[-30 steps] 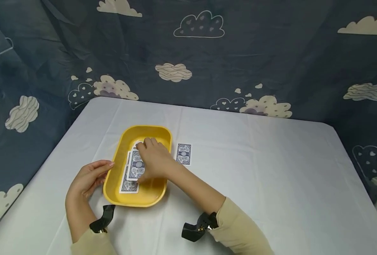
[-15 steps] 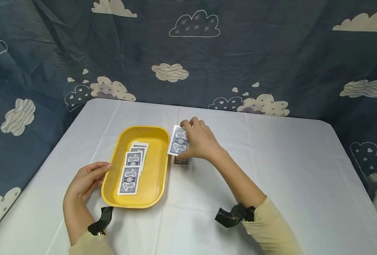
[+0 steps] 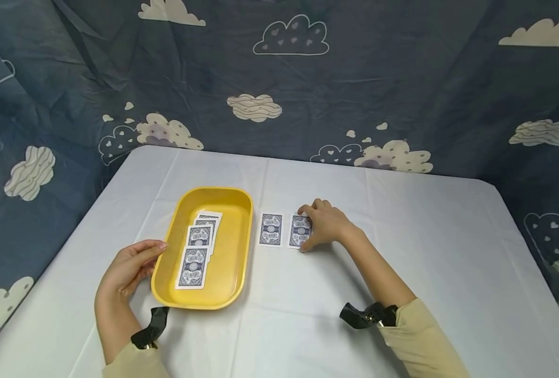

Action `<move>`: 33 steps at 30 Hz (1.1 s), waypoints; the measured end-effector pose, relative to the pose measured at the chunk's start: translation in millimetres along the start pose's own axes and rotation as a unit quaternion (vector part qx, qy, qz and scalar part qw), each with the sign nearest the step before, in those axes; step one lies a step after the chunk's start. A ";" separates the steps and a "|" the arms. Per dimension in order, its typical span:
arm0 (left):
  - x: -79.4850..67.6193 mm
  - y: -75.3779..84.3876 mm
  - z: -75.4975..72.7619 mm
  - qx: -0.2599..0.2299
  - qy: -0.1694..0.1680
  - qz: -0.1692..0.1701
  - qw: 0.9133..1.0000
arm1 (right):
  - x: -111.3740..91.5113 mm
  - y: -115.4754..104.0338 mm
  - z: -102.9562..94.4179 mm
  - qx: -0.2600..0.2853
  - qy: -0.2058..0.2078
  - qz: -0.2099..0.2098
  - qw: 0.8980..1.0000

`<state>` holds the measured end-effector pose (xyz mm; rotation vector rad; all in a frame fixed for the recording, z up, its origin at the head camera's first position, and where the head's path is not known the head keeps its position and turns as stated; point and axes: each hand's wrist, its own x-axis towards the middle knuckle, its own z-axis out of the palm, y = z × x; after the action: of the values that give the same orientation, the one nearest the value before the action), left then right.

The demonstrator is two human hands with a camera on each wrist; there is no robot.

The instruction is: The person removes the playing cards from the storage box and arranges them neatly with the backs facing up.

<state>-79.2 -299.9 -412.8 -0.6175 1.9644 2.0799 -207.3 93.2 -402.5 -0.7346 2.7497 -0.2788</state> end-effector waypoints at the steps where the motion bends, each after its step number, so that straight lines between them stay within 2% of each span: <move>1: 0.3 -0.1 0.0 0.001 0.000 0.000 1.000 | 0.9 0.6 1.0 0.003 -0.001 -0.001 1.000; 18: 2.3 -0.8 1.4 0.007 0.005 0.001 1.000 | -1.0 2.3 4.0 0.001 -0.014 -0.003 1.000; 21: 2.9 -0.5 2.2 0.001 0.002 0.001 1.000 | -2.0 -0.6 1.6 0.005 0.012 -0.001 1.000; 23: 3.1 -0.4 2.8 -0.003 0.000 0.001 1.000 | -2.4 -6.3 -2.4 0.018 0.045 0.003 0.999; 28: 2.6 -0.3 3.2 -0.008 -0.003 0.003 1.000 | -1.7 -35.4 -16.2 0.053 0.124 -0.002 0.991; 33: 1.3 -1.0 1.3 -0.003 -0.002 0.001 1.000 | 0.8 -72.3 -16.6 0.040 0.137 -0.019 0.990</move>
<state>-80.1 -298.8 -414.3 -0.6113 1.9586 2.0874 -180.2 33.0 -368.6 -0.7803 2.9618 -0.5315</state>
